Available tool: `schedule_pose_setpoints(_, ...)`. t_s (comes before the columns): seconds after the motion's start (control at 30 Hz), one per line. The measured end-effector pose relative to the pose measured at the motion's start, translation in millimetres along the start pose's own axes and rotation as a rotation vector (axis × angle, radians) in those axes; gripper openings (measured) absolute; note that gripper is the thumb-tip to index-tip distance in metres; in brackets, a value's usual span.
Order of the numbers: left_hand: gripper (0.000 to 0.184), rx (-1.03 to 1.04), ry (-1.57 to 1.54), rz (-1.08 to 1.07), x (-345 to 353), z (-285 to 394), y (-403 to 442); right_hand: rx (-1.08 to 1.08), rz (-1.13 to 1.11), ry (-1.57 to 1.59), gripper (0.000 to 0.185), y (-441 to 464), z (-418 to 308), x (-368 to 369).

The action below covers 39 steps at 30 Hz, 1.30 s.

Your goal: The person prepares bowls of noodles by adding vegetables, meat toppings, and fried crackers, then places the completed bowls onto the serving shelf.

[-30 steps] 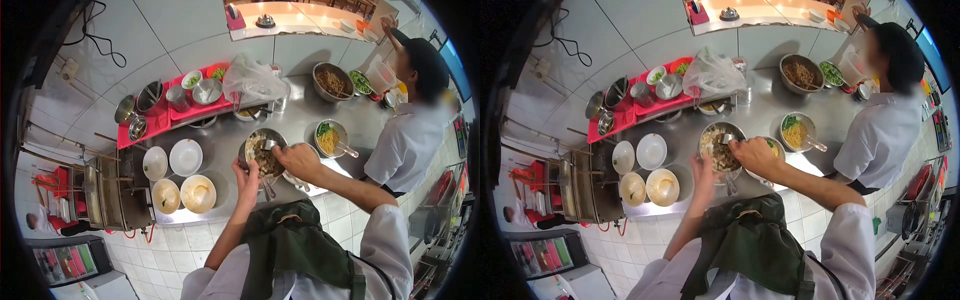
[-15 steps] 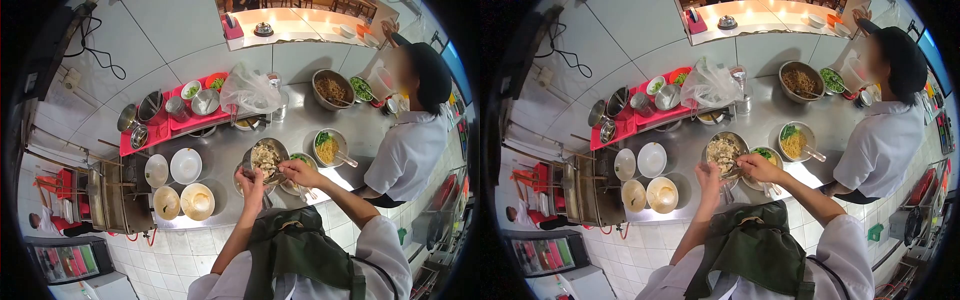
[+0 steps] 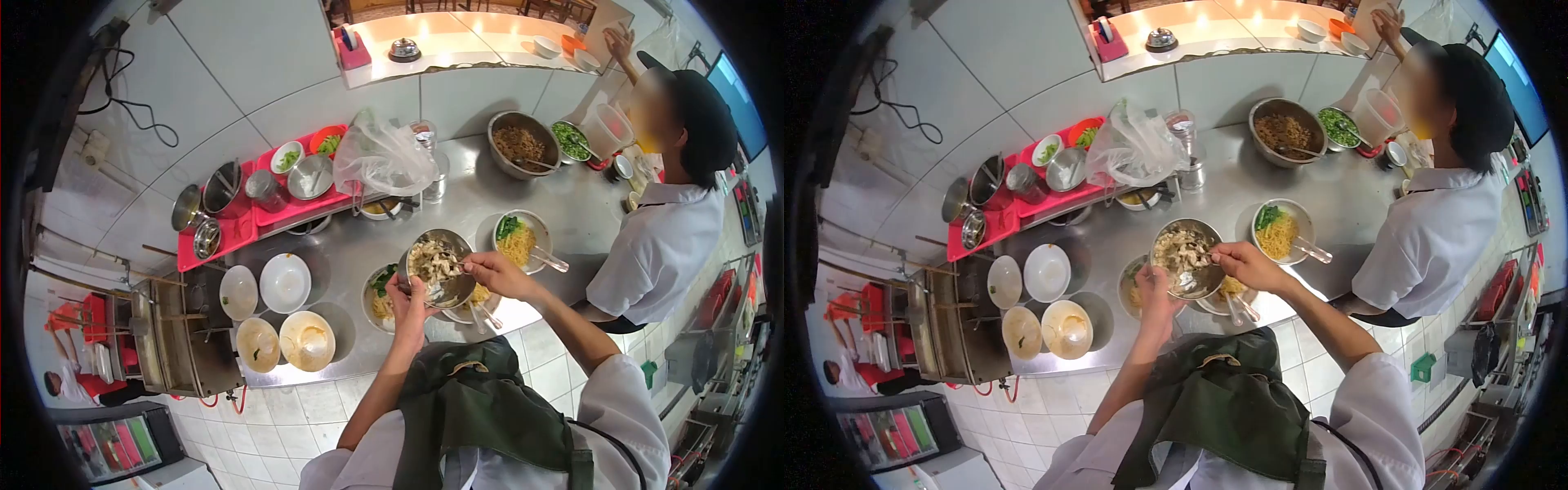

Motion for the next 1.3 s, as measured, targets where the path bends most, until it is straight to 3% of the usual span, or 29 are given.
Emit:
schedule_pose_setpoints(0.1, 0.070, -0.044, -0.050, -0.037, 12.3, -4.3, 9.3, 0.113, -0.011, 0.061, 0.024, -1.5, 3.1, -31.1)
schedule_pose_setpoints(0.17, 0.070, -0.081, -0.074, -0.081, 25.1, -2.0, 11.8, 0.289, -0.084, 0.296, 0.024, -8.9, 9.4, -49.9)
schedule_pose_setpoints(0.23, 0.071, -0.088, -0.046, -0.101, 34.7, -1.8, 17.8, 0.271, -0.092, 0.298, 0.021, -22.5, 6.7, -70.3)
schedule_pose_setpoints(0.37, 0.071, -0.100, -0.032, -0.091, 40.8, -0.9, 16.1, 0.269, 0.162, 0.435, 0.013, -61.9, 32.2, -105.9)
schedule_pose_setpoints(0.43, 0.070, -0.099, -0.030, -0.100, 37.1, -5.0, 16.5, 0.257, 0.522, 0.382, 0.011, -85.4, 62.4, -120.9)
schedule_pose_setpoints(0.5, 0.070, -0.128, -0.044, -0.090, 35.0, -8.7, 16.7, 0.280, 0.624, 0.227, 0.012, -89.2, 128.1, -120.3)
schedule_pose_setpoints(0.57, 0.070, -0.144, -0.048, -0.102, 35.7, -11.2, 17.0, 0.030, 0.817, -0.717, 0.018, -90.9, 140.1, -114.3)
schedule_pose_setpoints(0.63, 0.070, -0.162, -0.042, -0.137, 35.2, -15.4, 19.0, 0.194, 0.725, -0.721, 0.029, -80.2, 150.3, -96.8)
schedule_pose_setpoints(0.8, 0.069, -0.157, -0.052, -0.151, 33.9, -15.4, 18.2, 0.116, 0.806, -0.790, 0.033, -74.3, 148.2, -88.6)
schedule_pose_setpoints(0.9, 0.069, -0.159, -0.063, -0.150, 28.7, -13.1, 15.6, 0.090, 0.809, -0.772, 0.032, -84.3, 148.9, -96.3)
schedule_pose_setpoints(1.0, 0.068, -0.147, -0.067, -0.120, 18.4, -9.2, 15.5, 0.191, 0.880, -0.365, 0.018, -108.0, 134.9, -111.8)
schedule_pose_setpoints(1.03, 0.068, -0.137, -0.071, -0.100, 15.4, -7.8, 15.6, 0.104, 0.930, -0.162, 0.022, -109.4, 130.0, -112.4)
schedule_pose_setpoints(1.1, 0.066, -0.142, -0.095, -0.093, 10.4, -5.0, 14.8, 0.235, 0.830, 0.199, 0.023, -111.2, 135.7, -107.1)
schedule_pose_setpoints(1.17, 0.065, -0.156, -0.109, -0.094, 4.5, -4.8, 16.1, 0.448, 0.815, 0.247, 0.025, -97.7, 146.2, -93.8)
schedule_pose_setpoints(1.3, 0.058, -0.117, -0.111, -0.127, -2.0, 1.9, 19.7, 0.305, 0.911, 0.075, 0.026, -92.9, 155.7, -101.9)
Point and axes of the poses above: each hand's wrist, its own y-axis towards the middle knuckle, its own x-axis out of the palm, z = x × y, the point moved 6 cm from there along y, towards the middle knuckle, and after that the axes turned 5 degrees about -x, right-handed, at the moved point
